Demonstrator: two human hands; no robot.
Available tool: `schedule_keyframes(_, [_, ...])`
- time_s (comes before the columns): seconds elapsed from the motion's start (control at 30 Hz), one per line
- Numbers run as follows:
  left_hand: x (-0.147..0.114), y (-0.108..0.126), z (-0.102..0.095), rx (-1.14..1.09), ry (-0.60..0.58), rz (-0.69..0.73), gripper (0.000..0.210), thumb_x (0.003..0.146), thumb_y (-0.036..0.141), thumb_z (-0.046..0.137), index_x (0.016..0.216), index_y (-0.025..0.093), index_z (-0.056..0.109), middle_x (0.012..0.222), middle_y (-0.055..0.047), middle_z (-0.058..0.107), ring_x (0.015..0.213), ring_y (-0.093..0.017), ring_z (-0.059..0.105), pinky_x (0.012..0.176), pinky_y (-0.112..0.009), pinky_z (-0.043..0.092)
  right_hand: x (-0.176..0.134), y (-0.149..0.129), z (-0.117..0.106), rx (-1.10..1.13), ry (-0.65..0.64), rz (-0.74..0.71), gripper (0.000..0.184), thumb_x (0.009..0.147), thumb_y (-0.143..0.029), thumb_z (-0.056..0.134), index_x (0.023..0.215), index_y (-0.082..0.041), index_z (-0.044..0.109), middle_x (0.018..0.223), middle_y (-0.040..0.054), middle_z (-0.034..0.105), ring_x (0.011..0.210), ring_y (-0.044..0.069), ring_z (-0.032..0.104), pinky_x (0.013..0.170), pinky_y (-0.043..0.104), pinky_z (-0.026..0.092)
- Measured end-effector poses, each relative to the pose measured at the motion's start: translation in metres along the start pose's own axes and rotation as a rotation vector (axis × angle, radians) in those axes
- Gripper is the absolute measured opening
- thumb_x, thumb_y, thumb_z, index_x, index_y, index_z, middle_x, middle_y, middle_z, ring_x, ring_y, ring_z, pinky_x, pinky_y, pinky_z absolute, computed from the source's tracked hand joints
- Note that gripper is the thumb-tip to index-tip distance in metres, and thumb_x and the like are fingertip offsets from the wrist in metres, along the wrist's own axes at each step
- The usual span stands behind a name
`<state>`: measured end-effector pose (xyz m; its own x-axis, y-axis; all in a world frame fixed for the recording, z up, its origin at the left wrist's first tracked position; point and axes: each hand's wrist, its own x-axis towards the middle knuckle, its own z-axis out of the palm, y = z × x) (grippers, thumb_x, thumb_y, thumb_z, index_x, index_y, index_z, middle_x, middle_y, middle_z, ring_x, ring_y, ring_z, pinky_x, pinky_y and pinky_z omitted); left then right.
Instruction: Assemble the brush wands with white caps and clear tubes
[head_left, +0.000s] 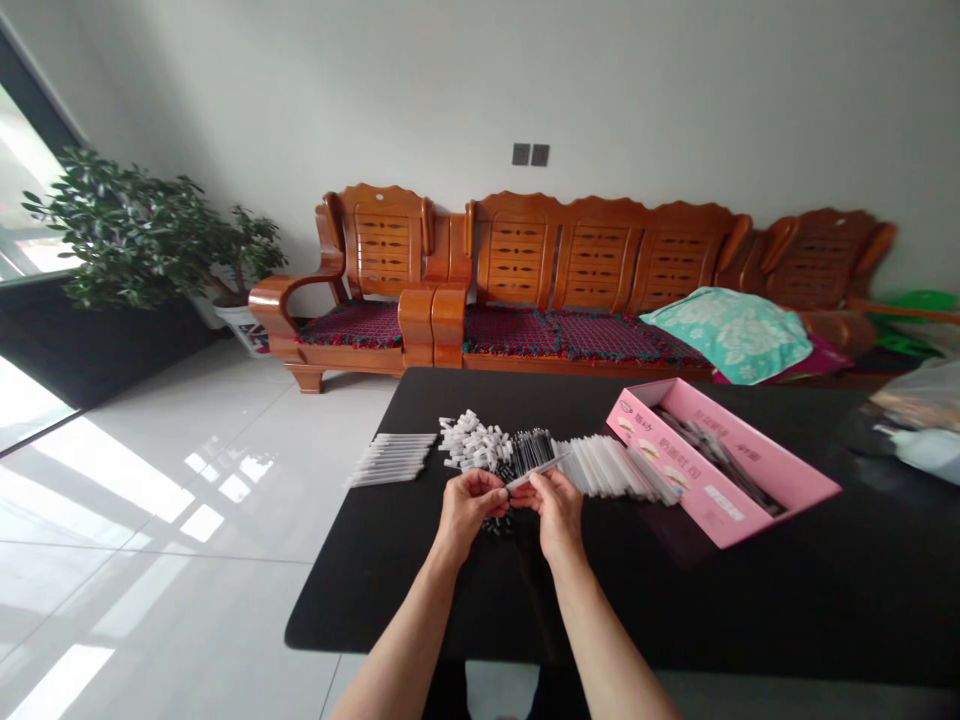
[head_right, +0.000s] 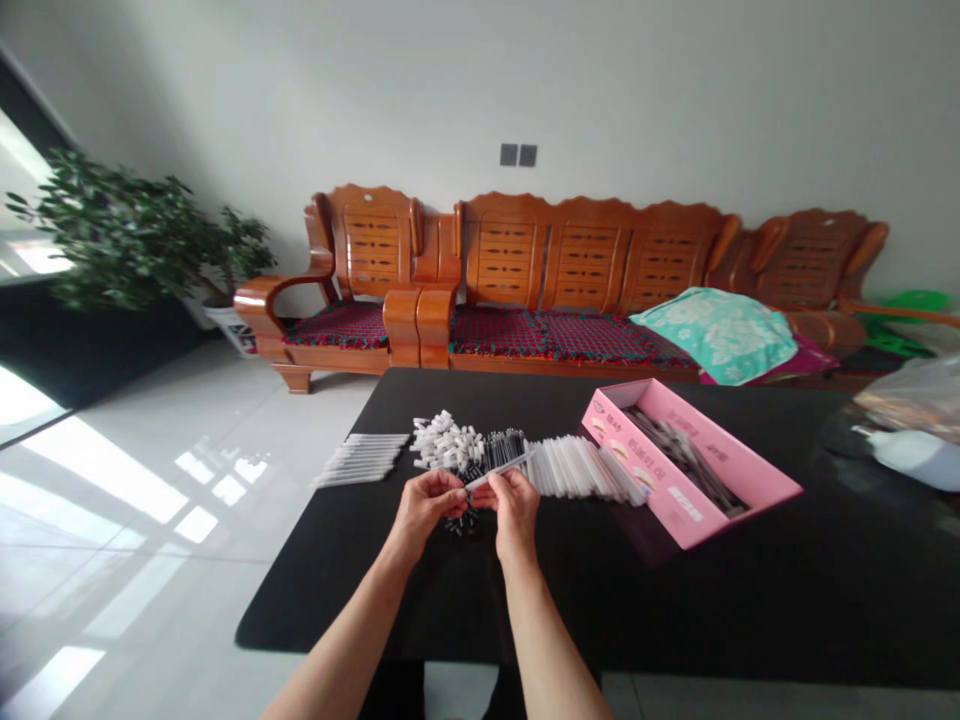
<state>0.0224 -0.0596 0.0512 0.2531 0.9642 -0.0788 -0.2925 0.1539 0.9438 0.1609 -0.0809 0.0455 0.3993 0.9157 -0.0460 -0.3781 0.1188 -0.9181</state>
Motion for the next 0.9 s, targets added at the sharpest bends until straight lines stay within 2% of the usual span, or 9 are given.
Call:
schedule_keyframes(0.3, [-0.0018, -0.0018, 0.0046, 0.023, 0.04, 0.043, 0.034, 0.06, 0.038, 0.085, 0.069, 0.012, 0.065, 0.058, -0.004, 0.067, 0.05, -0.013, 0.061, 0.052, -0.023, 0.051, 0.0001, 0.0025, 0.0006, 0.014, -0.003, 0.012, 0.021, 0.071, -0.037, 0.073, 0.071, -0.018, 0.064, 0.058, 0.0028, 0.069, 0.053, 0.021, 0.068, 0.049, 0.03, 0.058])
schedule_keyframes(0.5, [-0.0028, -0.0013, 0.0045, -0.045, 0.054, -0.021, 0.049, 0.066, 0.052, 0.079, 0.089, 0.01, 0.067, 0.071, -0.007, 0.071, 0.06, -0.016, 0.068, 0.057, -0.026, 0.055, 0.0034, 0.0032, -0.0035, 0.056, 0.065, 0.023, 0.02, 0.069, -0.034, 0.074, 0.071, -0.017, 0.064, 0.057, 0.0029, 0.07, 0.052, 0.019, 0.068, 0.048, 0.029, 0.058])
schedule_keyframes(0.67, [-0.0018, -0.0032, 0.0035, 0.046, -0.013, -0.083, 0.051, 0.072, 0.06, 0.07, 0.076, 0.009, 0.065, 0.063, -0.007, 0.067, 0.049, -0.013, 0.062, 0.044, -0.021, 0.048, 0.0036, 0.0018, -0.0035, 0.048, 0.063, 0.01, 0.022, 0.068, -0.035, 0.075, 0.071, -0.016, 0.063, 0.057, 0.0034, 0.069, 0.052, 0.019, 0.068, 0.048, 0.028, 0.058])
schedule_keyframes(0.9, [-0.0004, -0.0053, 0.0066, 0.035, -0.003, -0.055, 0.042, 0.066, 0.05, 0.078, 0.069, 0.011, 0.062, 0.059, -0.005, 0.066, 0.044, -0.011, 0.057, 0.041, -0.019, 0.044, 0.0012, 0.0037, -0.0016, 0.037, 0.047, 0.013, 0.019, 0.07, -0.034, 0.072, 0.071, -0.016, 0.064, 0.057, 0.0031, 0.069, 0.052, 0.019, 0.068, 0.048, 0.029, 0.058])
